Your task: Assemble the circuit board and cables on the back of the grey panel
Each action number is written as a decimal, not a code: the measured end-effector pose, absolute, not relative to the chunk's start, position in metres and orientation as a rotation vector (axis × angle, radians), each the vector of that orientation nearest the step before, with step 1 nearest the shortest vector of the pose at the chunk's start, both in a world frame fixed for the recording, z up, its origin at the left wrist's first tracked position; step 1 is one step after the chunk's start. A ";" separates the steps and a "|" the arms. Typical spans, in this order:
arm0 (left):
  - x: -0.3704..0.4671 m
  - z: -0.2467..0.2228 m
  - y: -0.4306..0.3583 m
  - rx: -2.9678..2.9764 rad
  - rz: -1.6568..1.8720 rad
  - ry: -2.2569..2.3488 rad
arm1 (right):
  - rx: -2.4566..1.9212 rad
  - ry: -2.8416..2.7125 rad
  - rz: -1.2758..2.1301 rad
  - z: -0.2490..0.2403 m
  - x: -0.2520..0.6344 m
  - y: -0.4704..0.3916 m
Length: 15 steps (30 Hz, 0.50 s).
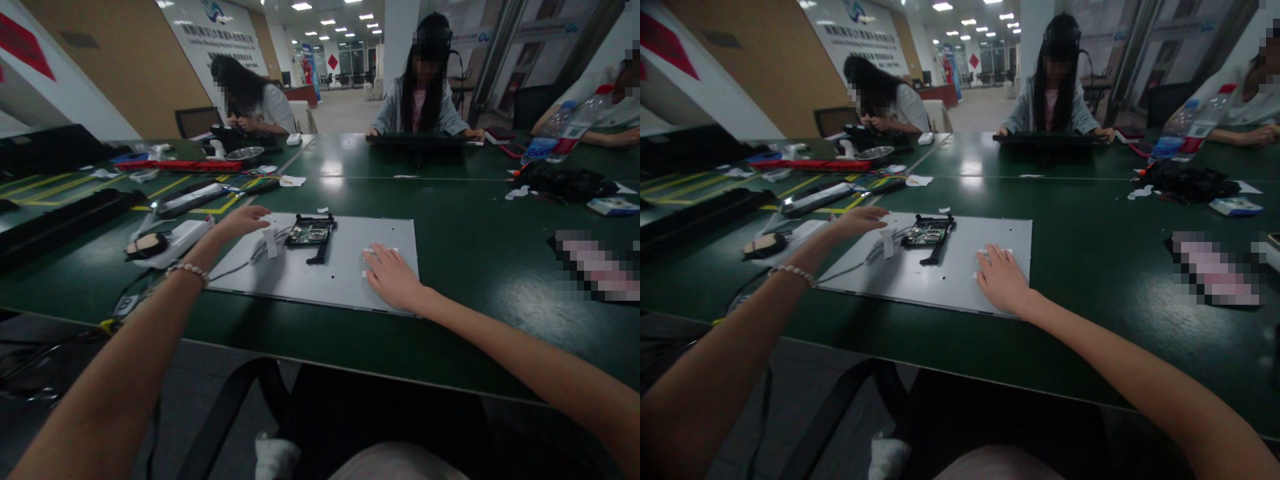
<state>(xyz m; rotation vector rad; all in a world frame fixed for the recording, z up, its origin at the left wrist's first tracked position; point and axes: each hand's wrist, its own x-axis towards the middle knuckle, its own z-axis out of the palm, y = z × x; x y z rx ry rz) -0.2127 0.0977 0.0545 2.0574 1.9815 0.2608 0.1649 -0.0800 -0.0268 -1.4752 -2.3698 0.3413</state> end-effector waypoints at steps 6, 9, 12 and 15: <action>-0.225 0.045 0.089 1.941 0.213 1.864 | -1.454 -2.374 0.325 -0.028 0.166 -0.078; -0.218 0.049 0.091 1.910 0.180 1.849 | -1.454 -2.387 0.310 -0.026 0.166 -0.078; -0.213 0.058 0.096 1.957 0.037 1.856 | -1.463 -2.392 0.291 -0.027 0.165 -0.077; -0.215 0.062 0.106 1.991 -0.105 1.816 | -1.456 -2.387 0.285 -0.028 0.165 -0.077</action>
